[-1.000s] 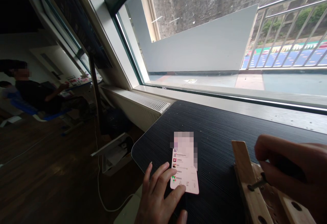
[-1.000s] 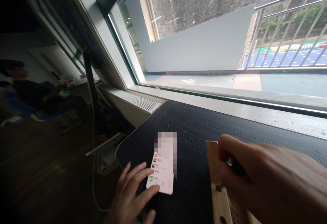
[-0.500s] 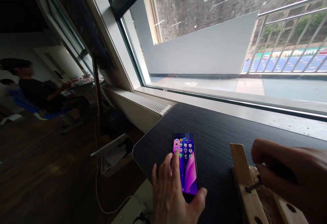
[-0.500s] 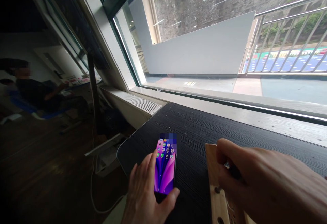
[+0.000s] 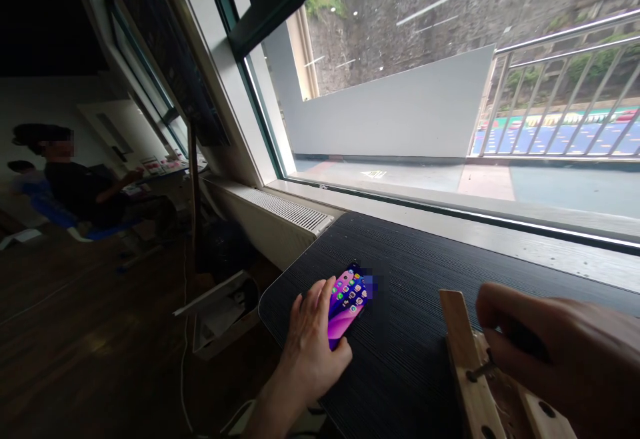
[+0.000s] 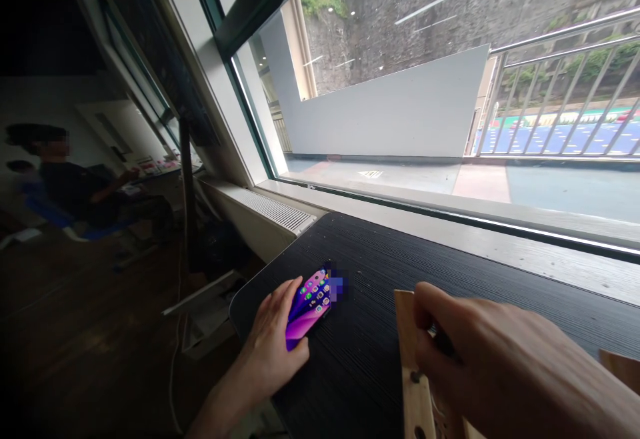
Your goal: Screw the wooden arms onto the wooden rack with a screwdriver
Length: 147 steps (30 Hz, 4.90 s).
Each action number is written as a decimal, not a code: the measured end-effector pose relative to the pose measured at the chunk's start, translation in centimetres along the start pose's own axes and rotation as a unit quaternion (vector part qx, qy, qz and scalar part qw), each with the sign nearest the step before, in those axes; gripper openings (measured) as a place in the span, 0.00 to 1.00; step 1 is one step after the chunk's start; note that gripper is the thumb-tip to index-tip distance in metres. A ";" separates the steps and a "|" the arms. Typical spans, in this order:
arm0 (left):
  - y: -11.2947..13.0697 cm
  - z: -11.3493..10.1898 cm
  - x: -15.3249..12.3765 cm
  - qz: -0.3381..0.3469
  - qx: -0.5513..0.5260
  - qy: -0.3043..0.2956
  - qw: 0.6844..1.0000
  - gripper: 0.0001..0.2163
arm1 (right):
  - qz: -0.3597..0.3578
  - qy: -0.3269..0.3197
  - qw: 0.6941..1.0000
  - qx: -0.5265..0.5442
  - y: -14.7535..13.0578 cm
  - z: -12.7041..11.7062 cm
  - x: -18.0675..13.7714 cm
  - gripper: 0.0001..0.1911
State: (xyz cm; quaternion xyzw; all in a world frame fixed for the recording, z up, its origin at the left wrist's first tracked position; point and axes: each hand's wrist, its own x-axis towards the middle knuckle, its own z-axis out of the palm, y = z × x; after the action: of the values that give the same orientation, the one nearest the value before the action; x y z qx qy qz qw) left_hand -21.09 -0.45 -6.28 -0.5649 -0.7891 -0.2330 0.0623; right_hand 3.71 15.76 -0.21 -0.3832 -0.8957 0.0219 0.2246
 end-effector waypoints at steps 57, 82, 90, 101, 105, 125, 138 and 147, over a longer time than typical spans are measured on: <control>12.2 2.6 1.4 0.041 -0.408 -0.078 0.909 0.04 | -0.189 -0.230 0.949 -0.100 -5.2 -6.5 2.5 0.07; 11.6 3.0 0.9 0.084 -0.396 -0.096 0.909 0.07 | -0.239 -0.211 0.948 -0.020 -4.2 -8.9 3.5 0.04; 11.4 3.9 0.5 0.050 -0.389 -0.086 0.916 0.06 | -0.259 -0.150 0.952 -0.059 -3.7 -6.7 2.2 0.02; 11.4 3.6 0.7 0.064 -0.398 -0.081 0.912 0.05 | -0.272 -0.183 0.944 -0.032 -3.8 -7.0 2.9 0.05; 11.4 3.9 0.4 0.067 -0.397 -0.071 0.913 0.04 | -0.250 -0.167 0.951 -0.069 -3.8 -6.7 2.7 0.02; 11.4 5.0 -0.6 0.038 -0.353 0.010 0.935 0.14 | -0.234 -0.192 0.952 -0.050 -4.2 -8.1 3.4 0.07; 10.5 5.7 -1.0 0.010 -0.345 -0.022 0.938 0.18 | -0.223 -0.172 0.958 -0.056 -3.7 -6.3 3.2 0.05; 11.6 4.4 -0.3 0.037 -0.371 -0.055 0.926 0.13 | -0.243 -0.196 0.950 -0.012 -4.2 -7.8 4.2 0.07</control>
State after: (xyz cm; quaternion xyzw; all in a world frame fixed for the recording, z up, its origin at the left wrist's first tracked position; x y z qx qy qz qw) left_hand -9.59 4.18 -6.80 -0.5883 -0.6269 -0.4754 -0.1868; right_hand 1.64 14.72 9.31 -0.1447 -0.9882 0.0309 0.0387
